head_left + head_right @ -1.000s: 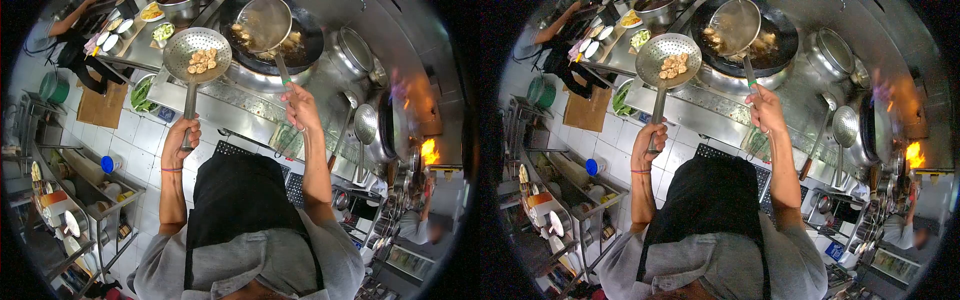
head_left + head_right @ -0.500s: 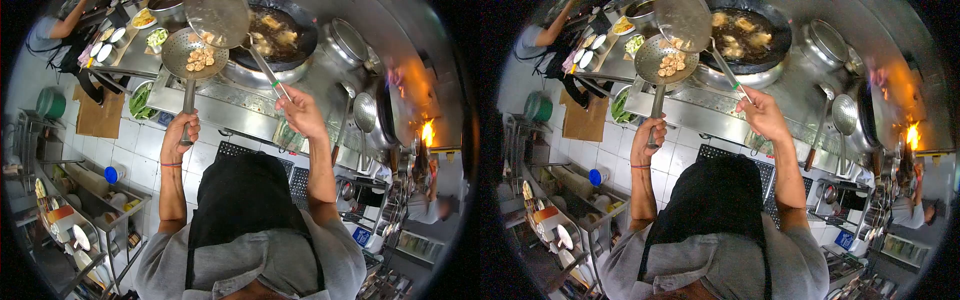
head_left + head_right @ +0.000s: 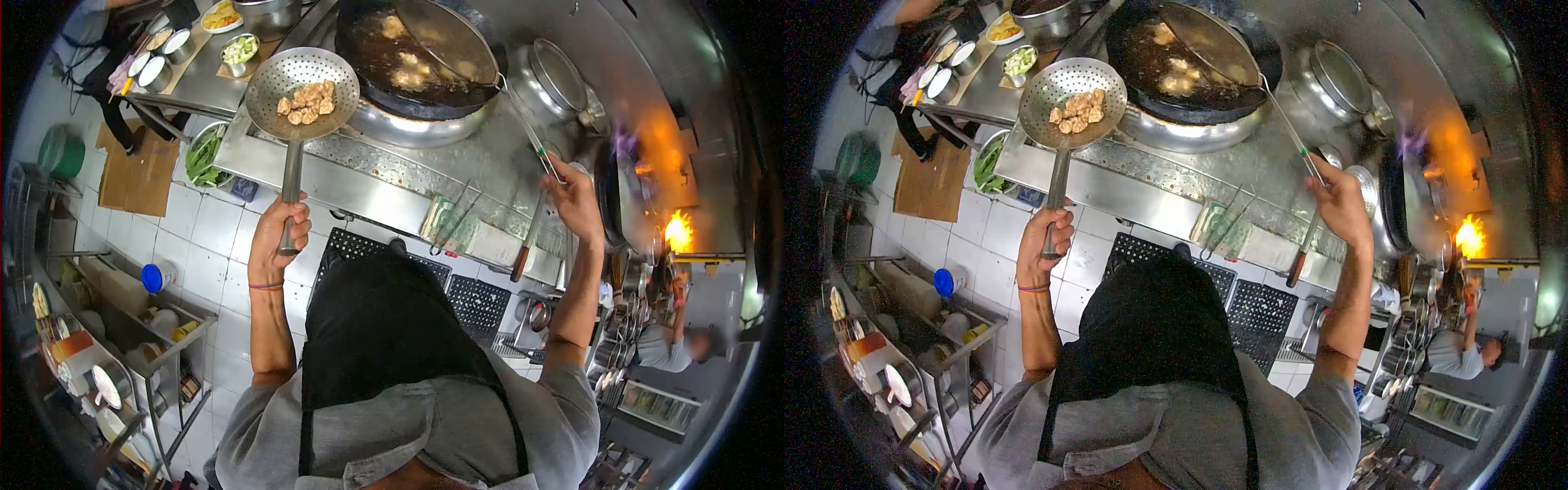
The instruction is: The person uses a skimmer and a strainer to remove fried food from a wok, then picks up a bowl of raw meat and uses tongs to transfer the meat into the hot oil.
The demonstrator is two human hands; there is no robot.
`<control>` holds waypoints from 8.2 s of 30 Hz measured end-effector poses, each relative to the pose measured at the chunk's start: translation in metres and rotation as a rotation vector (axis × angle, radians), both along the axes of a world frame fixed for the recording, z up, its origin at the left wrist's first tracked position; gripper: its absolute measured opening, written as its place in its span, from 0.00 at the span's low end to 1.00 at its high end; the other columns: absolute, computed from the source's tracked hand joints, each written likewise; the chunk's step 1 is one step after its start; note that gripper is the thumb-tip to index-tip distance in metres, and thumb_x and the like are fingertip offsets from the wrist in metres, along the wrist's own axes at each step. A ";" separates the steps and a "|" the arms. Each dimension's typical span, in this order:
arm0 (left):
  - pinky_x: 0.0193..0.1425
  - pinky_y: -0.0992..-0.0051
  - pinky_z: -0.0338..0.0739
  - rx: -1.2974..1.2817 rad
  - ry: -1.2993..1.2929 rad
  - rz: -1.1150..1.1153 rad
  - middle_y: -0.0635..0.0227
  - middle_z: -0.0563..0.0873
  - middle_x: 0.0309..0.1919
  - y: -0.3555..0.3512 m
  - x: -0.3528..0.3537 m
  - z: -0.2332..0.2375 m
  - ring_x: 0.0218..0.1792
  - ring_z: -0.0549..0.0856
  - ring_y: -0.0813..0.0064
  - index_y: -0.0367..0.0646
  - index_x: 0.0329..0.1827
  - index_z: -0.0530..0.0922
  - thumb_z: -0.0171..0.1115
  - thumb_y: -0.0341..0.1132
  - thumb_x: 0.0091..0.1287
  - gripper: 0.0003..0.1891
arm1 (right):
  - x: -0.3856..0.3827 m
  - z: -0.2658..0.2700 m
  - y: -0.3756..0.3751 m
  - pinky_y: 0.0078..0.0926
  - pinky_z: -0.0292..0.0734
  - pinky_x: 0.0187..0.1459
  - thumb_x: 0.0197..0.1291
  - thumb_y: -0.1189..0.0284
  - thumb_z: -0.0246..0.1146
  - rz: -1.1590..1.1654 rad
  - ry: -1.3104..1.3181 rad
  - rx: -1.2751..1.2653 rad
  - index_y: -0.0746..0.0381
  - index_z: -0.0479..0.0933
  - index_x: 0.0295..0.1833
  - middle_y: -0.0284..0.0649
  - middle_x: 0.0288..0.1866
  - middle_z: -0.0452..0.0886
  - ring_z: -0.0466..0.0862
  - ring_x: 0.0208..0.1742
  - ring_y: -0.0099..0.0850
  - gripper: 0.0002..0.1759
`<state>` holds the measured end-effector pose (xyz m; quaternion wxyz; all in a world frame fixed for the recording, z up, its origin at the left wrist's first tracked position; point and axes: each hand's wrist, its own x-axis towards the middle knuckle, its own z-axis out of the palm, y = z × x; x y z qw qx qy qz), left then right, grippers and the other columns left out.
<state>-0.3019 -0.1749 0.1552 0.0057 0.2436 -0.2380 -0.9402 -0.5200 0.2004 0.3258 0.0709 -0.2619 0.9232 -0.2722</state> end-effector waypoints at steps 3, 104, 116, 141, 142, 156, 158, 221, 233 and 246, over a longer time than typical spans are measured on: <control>0.10 0.82 0.65 -0.014 -0.011 0.024 0.72 0.70 0.22 0.011 0.004 0.001 0.14 0.68 0.85 0.38 0.49 0.71 0.55 0.27 0.63 0.12 | -0.008 -0.016 0.014 0.21 0.73 0.42 0.63 0.82 0.57 -0.027 -0.058 -0.081 0.63 0.72 0.63 0.33 0.34 0.80 0.75 0.36 0.20 0.22; 0.10 0.82 0.66 -0.008 0.019 0.143 0.70 0.70 0.22 0.051 0.018 0.012 0.14 0.69 0.83 0.36 0.48 0.70 0.55 0.25 0.62 0.12 | -0.052 -0.096 -0.026 0.17 0.56 0.07 0.65 0.79 0.53 -0.324 -1.036 -1.033 0.68 0.68 0.57 0.40 0.35 0.76 0.63 0.11 0.18 0.15; 0.11 0.81 0.66 -0.019 0.015 0.120 0.69 0.71 0.22 0.050 0.015 0.008 0.14 0.69 0.82 0.37 0.50 0.70 0.55 0.25 0.62 0.13 | -0.042 -0.100 -0.001 0.16 0.56 0.07 0.65 0.78 0.54 -0.229 -0.845 -0.963 0.65 0.70 0.57 0.36 0.32 0.77 0.63 0.12 0.15 0.15; 0.12 0.82 0.66 -0.052 -0.002 0.082 0.70 0.71 0.23 0.050 0.011 0.016 0.14 0.70 0.83 0.38 0.49 0.70 0.56 0.25 0.62 0.12 | -0.077 -0.080 -0.041 0.23 0.73 0.38 0.62 0.80 0.55 0.216 -0.222 -0.175 0.62 0.74 0.62 0.33 0.30 0.81 0.77 0.31 0.23 0.21; 0.12 0.82 0.66 -0.052 -0.002 0.082 0.70 0.71 0.23 0.050 0.011 0.015 0.14 0.70 0.83 0.38 0.49 0.70 0.56 0.25 0.62 0.12 | -0.077 -0.074 -0.049 0.24 0.72 0.43 0.61 0.80 0.55 0.217 -0.166 -0.141 0.61 0.75 0.61 0.33 0.30 0.81 0.78 0.34 0.24 0.21; 0.10 0.85 0.65 -0.083 -0.047 0.123 0.73 0.70 0.22 0.060 0.013 0.017 0.14 0.68 0.86 0.36 0.50 0.70 0.54 0.26 0.62 0.13 | -0.055 -0.106 -0.135 0.23 0.69 0.22 0.61 0.80 0.52 0.051 -0.310 -0.425 0.69 0.71 0.62 0.38 0.29 0.82 0.74 0.19 0.22 0.22; 0.10 0.85 0.65 -0.083 -0.039 0.121 0.73 0.70 0.22 0.060 0.012 0.016 0.14 0.68 0.86 0.36 0.50 0.70 0.54 0.26 0.62 0.13 | -0.047 -0.109 -0.145 0.25 0.66 0.14 0.61 0.80 0.52 -0.011 -0.354 -0.483 0.69 0.71 0.61 0.39 0.28 0.81 0.73 0.14 0.23 0.21; 0.07 0.82 0.64 0.023 0.070 0.138 0.73 0.67 0.21 0.039 0.024 0.026 0.11 0.66 0.86 0.37 0.52 0.69 0.54 0.26 0.64 0.14 | -0.032 -0.098 -0.034 0.35 0.77 0.41 0.56 0.79 0.61 -0.190 0.334 -0.030 0.67 0.74 0.60 0.52 0.35 0.83 0.85 0.36 0.45 0.23; 0.07 0.85 0.56 0.390 0.238 0.136 0.74 0.64 0.22 0.041 0.025 -0.003 0.12 0.64 0.88 0.37 0.57 0.67 0.51 0.27 0.65 0.17 | -0.068 -0.128 -0.021 0.47 0.77 0.42 0.54 0.72 0.66 -0.129 0.365 0.276 0.57 0.72 0.63 0.55 0.43 0.81 0.82 0.42 0.52 0.28; 0.07 0.84 0.59 0.008 0.070 0.067 0.74 0.67 0.22 0.038 0.022 -0.015 0.11 0.64 0.87 0.42 0.52 0.69 0.54 0.27 0.62 0.15 | -0.014 -0.121 0.011 0.42 0.71 0.53 0.56 0.76 0.63 -0.147 0.731 0.068 0.66 0.77 0.54 0.55 0.51 0.76 0.76 0.51 0.51 0.18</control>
